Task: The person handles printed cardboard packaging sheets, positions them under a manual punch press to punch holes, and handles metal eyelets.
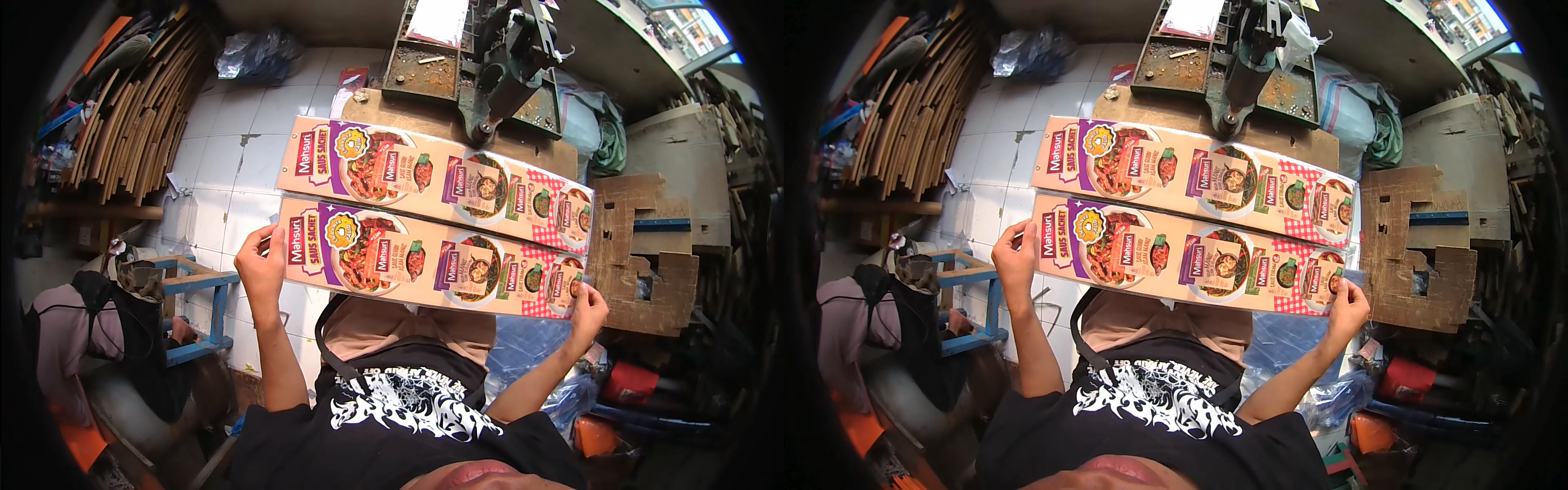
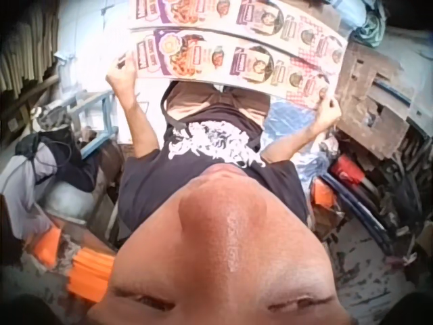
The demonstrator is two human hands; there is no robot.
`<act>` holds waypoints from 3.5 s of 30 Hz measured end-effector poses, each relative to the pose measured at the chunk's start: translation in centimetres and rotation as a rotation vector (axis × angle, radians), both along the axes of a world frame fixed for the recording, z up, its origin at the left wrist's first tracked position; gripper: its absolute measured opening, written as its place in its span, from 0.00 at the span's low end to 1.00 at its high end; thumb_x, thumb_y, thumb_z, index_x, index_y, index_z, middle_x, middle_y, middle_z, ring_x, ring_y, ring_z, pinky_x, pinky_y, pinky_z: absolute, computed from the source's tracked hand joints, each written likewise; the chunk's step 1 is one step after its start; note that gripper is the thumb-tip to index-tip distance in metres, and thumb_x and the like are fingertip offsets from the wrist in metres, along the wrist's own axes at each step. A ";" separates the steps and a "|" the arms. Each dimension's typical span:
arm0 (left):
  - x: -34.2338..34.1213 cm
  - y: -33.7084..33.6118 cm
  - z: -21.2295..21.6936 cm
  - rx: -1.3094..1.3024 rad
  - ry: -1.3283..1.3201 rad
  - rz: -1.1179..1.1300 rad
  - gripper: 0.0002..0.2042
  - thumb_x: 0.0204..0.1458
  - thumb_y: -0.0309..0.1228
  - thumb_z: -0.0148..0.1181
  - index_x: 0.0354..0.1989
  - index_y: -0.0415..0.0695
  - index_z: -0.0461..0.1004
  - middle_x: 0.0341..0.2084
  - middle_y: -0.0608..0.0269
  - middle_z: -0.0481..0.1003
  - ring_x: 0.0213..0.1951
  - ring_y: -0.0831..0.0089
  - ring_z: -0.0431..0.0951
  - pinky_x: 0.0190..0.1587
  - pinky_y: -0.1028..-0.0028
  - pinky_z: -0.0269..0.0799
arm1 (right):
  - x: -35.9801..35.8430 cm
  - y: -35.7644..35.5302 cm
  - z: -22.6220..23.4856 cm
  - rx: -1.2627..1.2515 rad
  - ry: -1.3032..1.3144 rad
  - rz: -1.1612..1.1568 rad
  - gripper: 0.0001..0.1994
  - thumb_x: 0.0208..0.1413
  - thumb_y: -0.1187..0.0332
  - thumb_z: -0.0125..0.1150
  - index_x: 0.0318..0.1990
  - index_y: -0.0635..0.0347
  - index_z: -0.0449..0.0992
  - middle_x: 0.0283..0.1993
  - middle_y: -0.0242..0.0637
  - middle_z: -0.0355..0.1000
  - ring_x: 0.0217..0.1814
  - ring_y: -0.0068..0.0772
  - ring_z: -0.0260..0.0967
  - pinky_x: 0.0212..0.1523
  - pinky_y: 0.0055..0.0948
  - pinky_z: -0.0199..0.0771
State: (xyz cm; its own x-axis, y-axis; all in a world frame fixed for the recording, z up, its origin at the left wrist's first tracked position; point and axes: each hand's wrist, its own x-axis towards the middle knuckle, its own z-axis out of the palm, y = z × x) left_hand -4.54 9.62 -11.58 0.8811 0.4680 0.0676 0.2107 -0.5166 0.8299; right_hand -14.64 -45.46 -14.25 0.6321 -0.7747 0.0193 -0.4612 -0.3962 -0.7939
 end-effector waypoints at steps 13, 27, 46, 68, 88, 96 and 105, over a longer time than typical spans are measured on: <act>0.2 1.5 -2.6 -0.245 -0.061 -0.028 0.12 0.57 0.28 0.63 0.45 0.32 0.78 0.36 0.56 0.80 0.38 0.76 0.79 0.44 0.78 0.73 | -0.1 -0.6 -0.1 0.019 -0.079 -0.006 0.10 0.58 0.69 0.65 0.39 0.69 0.81 0.32 0.37 0.79 0.33 0.22 0.74 0.37 0.24 0.75; 0.0 2.5 -3.5 -0.408 -0.064 -0.040 0.13 0.57 0.28 0.63 0.46 0.31 0.77 0.37 0.59 0.79 0.38 0.78 0.76 0.44 0.78 0.70 | 0.1 1.4 1.4 -0.161 0.019 -0.052 0.11 0.55 0.65 0.67 0.35 0.67 0.80 0.28 0.38 0.78 0.29 0.26 0.72 0.34 0.29 0.73; -0.1 0.4 -1.1 -0.236 -0.031 -0.052 0.13 0.58 0.28 0.59 0.47 0.32 0.78 0.41 0.56 0.78 0.43 0.71 0.78 0.47 0.72 0.74 | 0.6 -1.9 1.8 0.018 -0.049 0.107 0.08 0.62 0.68 0.61 0.38 0.66 0.73 0.30 0.34 0.74 0.30 0.17 0.69 0.31 0.22 0.70; -3.5 1.6 3.1 -0.434 -0.024 -0.111 0.16 0.58 0.25 0.61 0.52 0.28 0.74 0.26 0.67 0.75 0.30 0.84 0.74 0.34 0.82 0.71 | -1.3 -1.5 3.5 0.204 -0.249 0.099 0.11 0.66 0.68 0.56 0.44 0.70 0.75 0.36 0.33 0.75 0.34 0.17 0.70 0.35 0.18 0.72; 4.9 -2.5 13.7 0.213 -0.426 -0.500 0.21 0.60 0.40 0.60 0.55 0.35 0.72 0.43 0.52 0.78 0.47 0.68 0.77 0.53 0.66 0.68 | -1.9 -0.8 4.3 0.803 -1.242 -0.103 0.30 0.68 0.49 0.43 0.63 0.68 0.66 0.62 0.51 0.67 0.67 0.44 0.62 0.69 0.46 0.57; 6.1 -3.0 11.9 -0.806 -0.313 -0.605 0.38 0.60 0.67 0.36 0.63 0.45 0.61 0.59 0.51 0.64 0.58 0.59 0.72 0.57 0.58 0.73 | -2.7 -0.8 2.2 1.312 -1.509 0.695 0.15 0.53 0.60 0.68 0.28 0.57 0.67 0.28 0.29 0.64 0.31 0.24 0.57 0.34 0.25 0.59; 7.5 -4.1 8.0 -1.183 -0.347 -0.383 0.18 0.62 0.28 0.46 0.60 0.45 0.61 0.53 0.50 0.68 0.56 0.60 0.72 0.58 0.63 0.73 | -4.6 0.2 7.0 1.227 -0.852 0.878 0.34 0.53 0.44 0.66 0.60 0.57 0.67 0.61 0.46 0.63 0.68 0.48 0.55 0.72 0.49 0.49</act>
State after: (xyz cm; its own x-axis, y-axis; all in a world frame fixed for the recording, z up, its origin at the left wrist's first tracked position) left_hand 2.95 5.51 -3.59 0.9916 0.1230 0.0389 -0.1043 0.5869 0.8029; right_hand -19.26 -45.31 -7.23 0.9654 -0.0509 0.2558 0.2185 0.6934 -0.6867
